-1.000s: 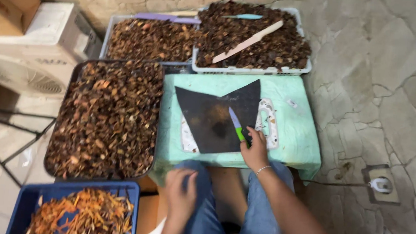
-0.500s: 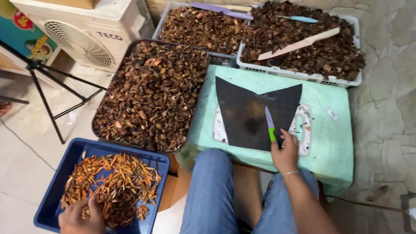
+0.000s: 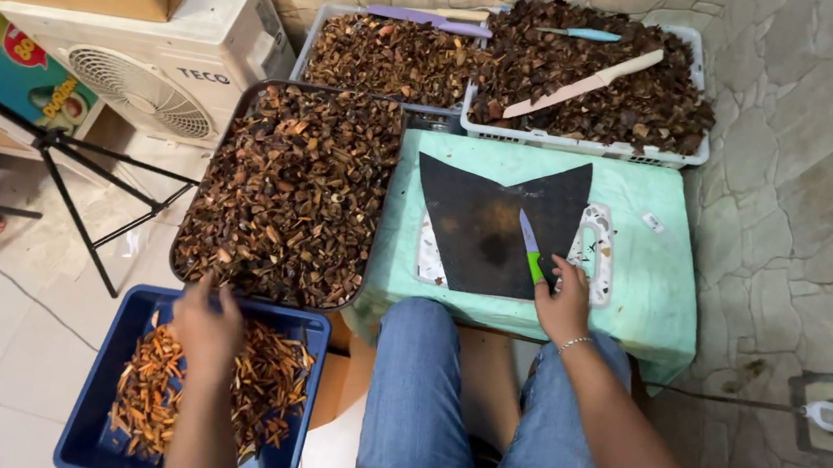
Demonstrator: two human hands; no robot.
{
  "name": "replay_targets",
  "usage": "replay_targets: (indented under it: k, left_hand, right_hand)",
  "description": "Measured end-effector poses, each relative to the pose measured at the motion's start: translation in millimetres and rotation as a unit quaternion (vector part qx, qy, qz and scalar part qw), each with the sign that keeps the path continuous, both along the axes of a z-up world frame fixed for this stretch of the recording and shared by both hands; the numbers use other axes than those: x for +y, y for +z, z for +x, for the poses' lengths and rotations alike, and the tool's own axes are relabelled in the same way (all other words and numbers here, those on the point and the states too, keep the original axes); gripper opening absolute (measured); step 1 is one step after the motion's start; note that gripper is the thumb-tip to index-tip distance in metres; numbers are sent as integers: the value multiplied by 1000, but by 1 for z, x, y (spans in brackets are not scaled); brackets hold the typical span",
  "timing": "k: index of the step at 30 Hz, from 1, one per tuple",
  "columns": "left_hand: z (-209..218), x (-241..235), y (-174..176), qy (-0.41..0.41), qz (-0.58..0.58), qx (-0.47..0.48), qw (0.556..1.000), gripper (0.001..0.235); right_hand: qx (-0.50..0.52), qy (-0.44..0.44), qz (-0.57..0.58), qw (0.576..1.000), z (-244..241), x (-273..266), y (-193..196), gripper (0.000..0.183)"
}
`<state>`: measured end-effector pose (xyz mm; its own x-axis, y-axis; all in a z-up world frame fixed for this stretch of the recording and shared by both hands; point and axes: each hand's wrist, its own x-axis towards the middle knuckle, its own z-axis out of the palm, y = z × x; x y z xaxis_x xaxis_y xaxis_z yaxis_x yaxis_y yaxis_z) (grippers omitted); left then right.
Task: Cutting and trimming dried leaves on a black template using a small knife
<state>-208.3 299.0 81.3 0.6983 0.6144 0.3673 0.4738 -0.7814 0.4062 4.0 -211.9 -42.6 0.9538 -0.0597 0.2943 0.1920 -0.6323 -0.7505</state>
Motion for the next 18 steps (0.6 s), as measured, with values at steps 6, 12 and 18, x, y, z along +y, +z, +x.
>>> replay_targets:
  k: [6, 12, 18]
  left_hand:
    - [54, 0, 49, -54, -81, 102, 990, 70]
    - [72, 24, 29, -73, -114, 87, 987, 69]
    - [76, 35, 11, -75, -58, 11, 995, 49]
  right_hand:
    - [-22, -17, -11, 1000, 3, -2, -11, 53]
    - [-28, -14, -10, 999, 5, -1, -10, 53]
    - [-39, -15, -10, 999, 4, -3, -12, 53]
